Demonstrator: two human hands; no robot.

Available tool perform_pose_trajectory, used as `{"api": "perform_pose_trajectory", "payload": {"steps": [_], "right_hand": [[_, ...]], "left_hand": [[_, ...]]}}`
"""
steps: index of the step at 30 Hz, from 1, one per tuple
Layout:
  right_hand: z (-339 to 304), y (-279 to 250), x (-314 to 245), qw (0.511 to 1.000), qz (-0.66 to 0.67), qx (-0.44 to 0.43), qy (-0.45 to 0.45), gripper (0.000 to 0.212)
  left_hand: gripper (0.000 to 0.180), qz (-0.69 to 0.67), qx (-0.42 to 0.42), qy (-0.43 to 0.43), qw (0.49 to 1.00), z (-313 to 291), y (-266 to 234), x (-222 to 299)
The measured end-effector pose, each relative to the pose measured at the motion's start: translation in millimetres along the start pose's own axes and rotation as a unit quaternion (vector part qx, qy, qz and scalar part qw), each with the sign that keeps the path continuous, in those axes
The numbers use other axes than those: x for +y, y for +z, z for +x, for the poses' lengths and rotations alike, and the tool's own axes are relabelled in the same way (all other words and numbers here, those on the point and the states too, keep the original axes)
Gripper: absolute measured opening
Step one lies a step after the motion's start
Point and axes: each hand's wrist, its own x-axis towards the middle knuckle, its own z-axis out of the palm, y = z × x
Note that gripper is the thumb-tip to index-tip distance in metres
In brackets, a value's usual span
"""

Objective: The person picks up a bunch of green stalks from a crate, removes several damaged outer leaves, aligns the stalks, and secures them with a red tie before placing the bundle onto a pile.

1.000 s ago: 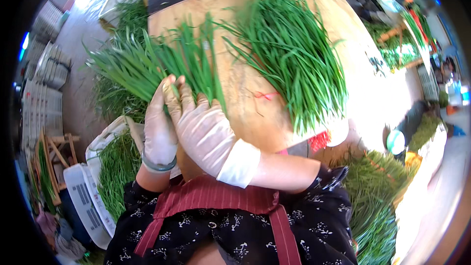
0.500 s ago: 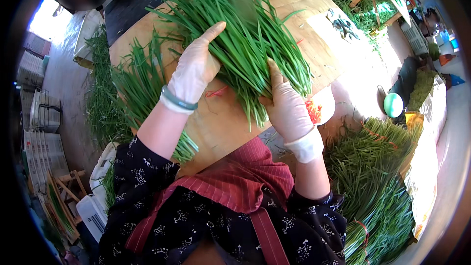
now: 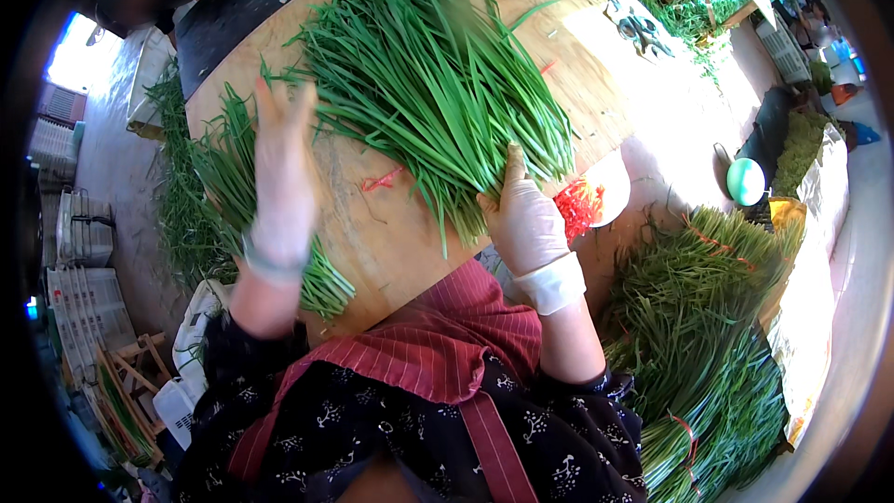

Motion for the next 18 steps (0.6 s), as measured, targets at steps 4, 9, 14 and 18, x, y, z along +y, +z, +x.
{"api": "perform_pose_trajectory", "payload": {"steps": [4,9,14,18], "right_hand": [[-3,-27,-29,0.996,-0.042,-0.063,0.044,0.089],[-4,-74,-54,0.971,-0.224,-0.079,0.029,0.095],[57,-84,-7,0.985,-0.057,0.140,-0.086,0.088],[108,-43,36,0.992,0.128,-0.007,0.001,0.095]], "left_hand": [[0.080,0.130,-0.096,0.055,0.985,-81,1,-53],[0.089,0.108,-0.044,0.016,0.993,-51,35,-82],[0.099,0.264,-0.038,-0.042,0.963,-43,67,-85],[0.101,0.276,-0.039,-0.042,0.959,-40,80,-86]]}}
